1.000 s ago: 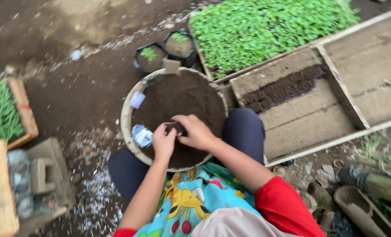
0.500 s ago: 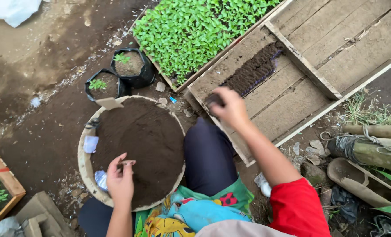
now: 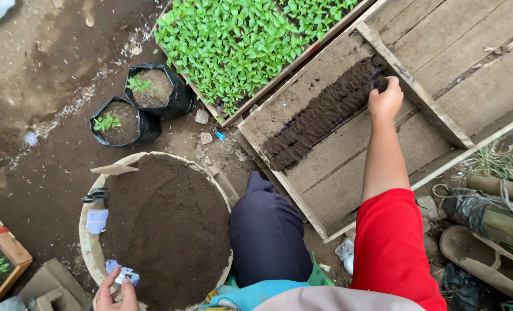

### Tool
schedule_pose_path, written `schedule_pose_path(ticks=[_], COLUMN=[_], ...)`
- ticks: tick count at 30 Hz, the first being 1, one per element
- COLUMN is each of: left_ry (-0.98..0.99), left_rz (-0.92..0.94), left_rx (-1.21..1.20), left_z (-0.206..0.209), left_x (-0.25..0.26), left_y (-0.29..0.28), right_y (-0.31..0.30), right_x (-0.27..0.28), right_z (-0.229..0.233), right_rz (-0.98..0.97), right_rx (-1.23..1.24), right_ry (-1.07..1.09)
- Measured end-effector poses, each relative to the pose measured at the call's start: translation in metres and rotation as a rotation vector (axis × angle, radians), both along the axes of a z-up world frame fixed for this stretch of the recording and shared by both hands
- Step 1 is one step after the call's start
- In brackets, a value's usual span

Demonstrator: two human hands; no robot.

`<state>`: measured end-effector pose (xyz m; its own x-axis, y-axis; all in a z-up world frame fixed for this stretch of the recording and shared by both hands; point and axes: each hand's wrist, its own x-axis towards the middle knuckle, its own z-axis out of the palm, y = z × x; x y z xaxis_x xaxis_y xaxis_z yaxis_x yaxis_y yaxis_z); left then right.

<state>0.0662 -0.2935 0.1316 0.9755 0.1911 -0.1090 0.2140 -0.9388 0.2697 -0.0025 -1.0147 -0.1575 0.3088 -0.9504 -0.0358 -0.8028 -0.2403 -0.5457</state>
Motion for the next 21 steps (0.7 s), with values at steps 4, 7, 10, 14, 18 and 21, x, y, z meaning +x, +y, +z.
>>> schedule_pose_path(ticks=[4,7,10,14,18,21], left_ry=[-0.025,-0.137,-0.036,-0.192,-0.461,-0.411], left_rz=[0.127,-0.002,0.010,-0.192,-0.495,-0.529], left_rx=[-0.006,0.044,-0.049,-0.118,-0.028,0.164], left_z=[-0.017,-0.029,-0.026,-0.039,-0.025,-0.036], left_x=[-0.006,-0.014,-0.013,-0.021,-0.015,-0.029], left_y=[0.017,0.025,0.023,0.052,0.058,0.079], right_y=[-0.007,0.012,0.023,0.075,0.217,0.352], right_x=[0.010,0.018,0.012,0.022,0.045,0.049], right_z=[-0.056,-0.026,-0.004,0.029,0.151,0.262], right_rz=[0.039,0.117,0.171,0.335,0.787,1.146], right_rx=[-0.025,-0.016,0.127,0.037,-0.111,0.004], right_ry=[0.085,0.082,0.133,-0.010,-0.487,-0.544])
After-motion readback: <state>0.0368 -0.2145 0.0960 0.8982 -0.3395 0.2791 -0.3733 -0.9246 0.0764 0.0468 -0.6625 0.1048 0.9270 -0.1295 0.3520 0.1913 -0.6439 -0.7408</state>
